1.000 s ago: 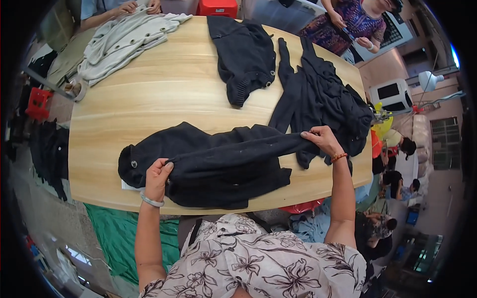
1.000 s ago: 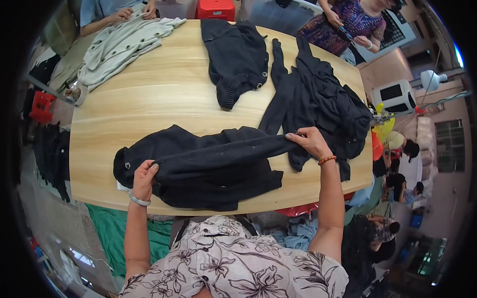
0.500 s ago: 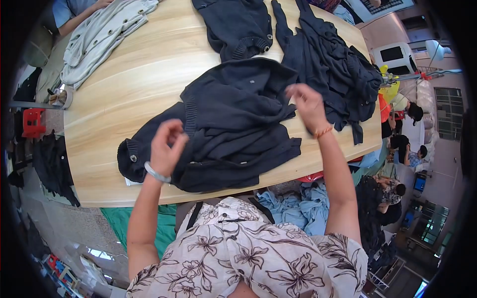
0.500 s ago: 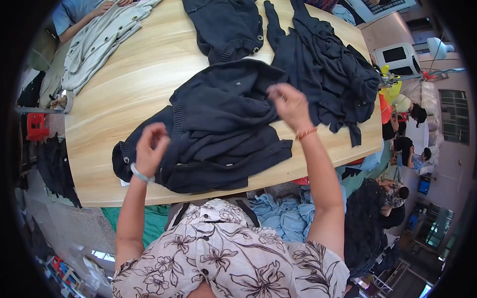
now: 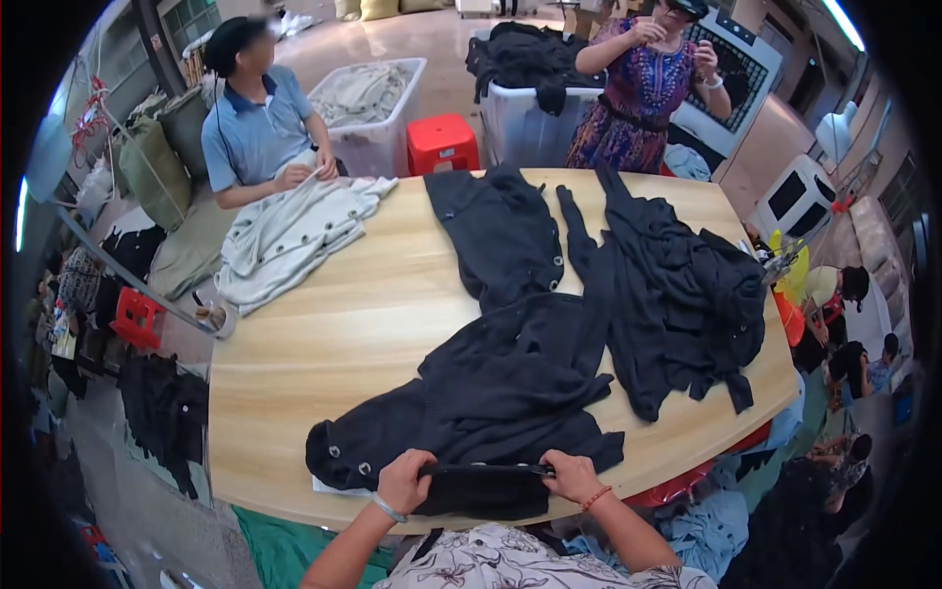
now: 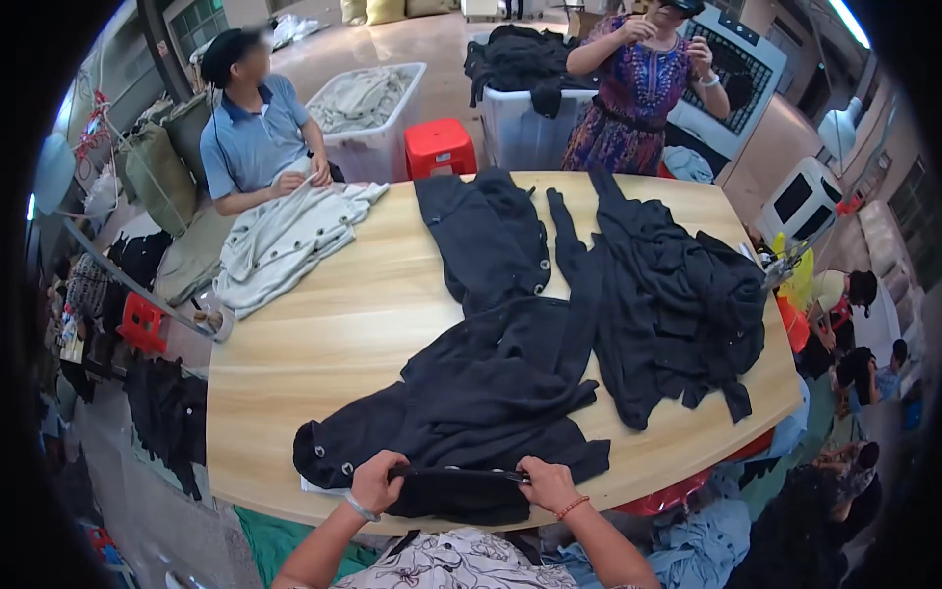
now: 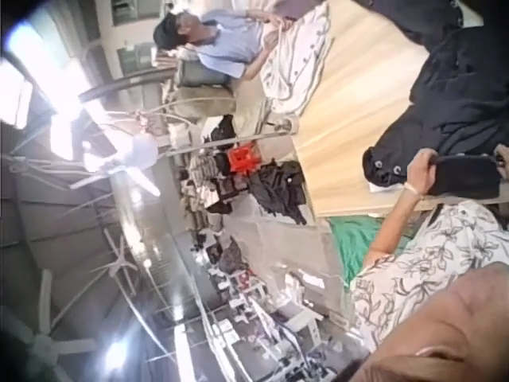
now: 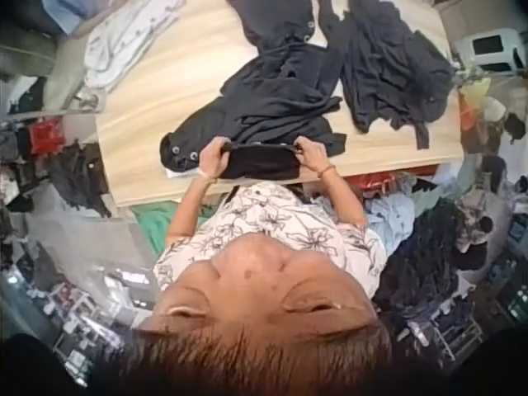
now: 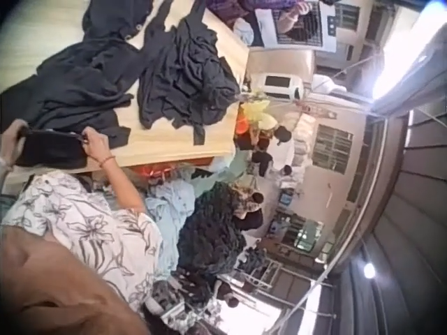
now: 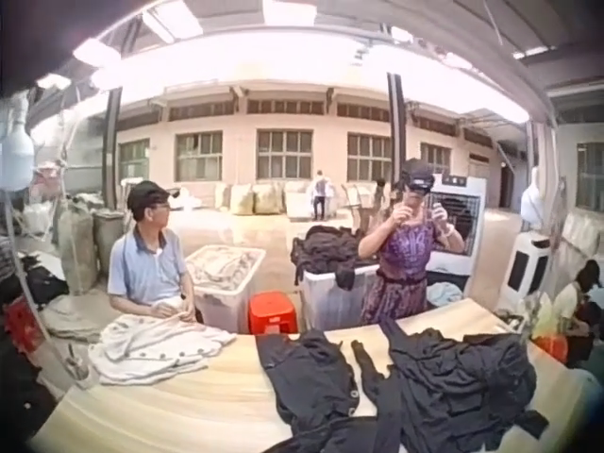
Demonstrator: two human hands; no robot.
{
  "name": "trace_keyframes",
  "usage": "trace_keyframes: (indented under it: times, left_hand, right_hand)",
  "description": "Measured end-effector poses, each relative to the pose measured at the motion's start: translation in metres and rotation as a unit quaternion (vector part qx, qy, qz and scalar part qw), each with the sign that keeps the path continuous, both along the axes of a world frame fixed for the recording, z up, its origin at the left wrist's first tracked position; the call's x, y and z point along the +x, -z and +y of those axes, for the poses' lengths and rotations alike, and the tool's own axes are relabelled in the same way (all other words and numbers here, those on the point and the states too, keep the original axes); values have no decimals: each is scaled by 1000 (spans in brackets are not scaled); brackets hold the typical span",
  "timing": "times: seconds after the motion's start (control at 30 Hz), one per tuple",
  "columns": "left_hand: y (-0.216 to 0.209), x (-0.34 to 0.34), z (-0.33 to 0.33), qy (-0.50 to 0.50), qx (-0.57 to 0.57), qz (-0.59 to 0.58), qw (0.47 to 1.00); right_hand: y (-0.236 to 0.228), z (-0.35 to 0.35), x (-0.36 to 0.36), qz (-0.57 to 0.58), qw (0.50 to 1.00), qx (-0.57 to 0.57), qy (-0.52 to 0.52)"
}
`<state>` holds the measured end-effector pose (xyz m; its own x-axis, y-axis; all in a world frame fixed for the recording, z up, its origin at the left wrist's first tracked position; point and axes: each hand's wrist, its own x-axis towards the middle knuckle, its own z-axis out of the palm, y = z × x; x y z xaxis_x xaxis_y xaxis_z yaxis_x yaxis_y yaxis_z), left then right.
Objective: Trimming threads and inspecting decorative eyelets on black knitted sweaters at a garment factory workstation.
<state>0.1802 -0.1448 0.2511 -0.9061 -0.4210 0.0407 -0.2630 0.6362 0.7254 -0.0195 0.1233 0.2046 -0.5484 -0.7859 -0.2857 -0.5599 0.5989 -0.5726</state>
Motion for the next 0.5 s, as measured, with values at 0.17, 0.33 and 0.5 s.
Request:
trace_keyframes:
  times: [0.17, 0.33, 0.5]
  left_hand:
    - [-65, -40, -21, -81, -38, 197, 976]
    - [-77, -61, -29, -84, -78, 299, 947]
    - [-40, -36, -13, -75, -43, 214, 973]
  right_hand:
    - [-76, -16, -53, 212, 958, -161, 106]
    - [-127, -25, -77, 355, 890, -258, 120]
    - [-67, 14, -52, 100, 990, -80, 59]
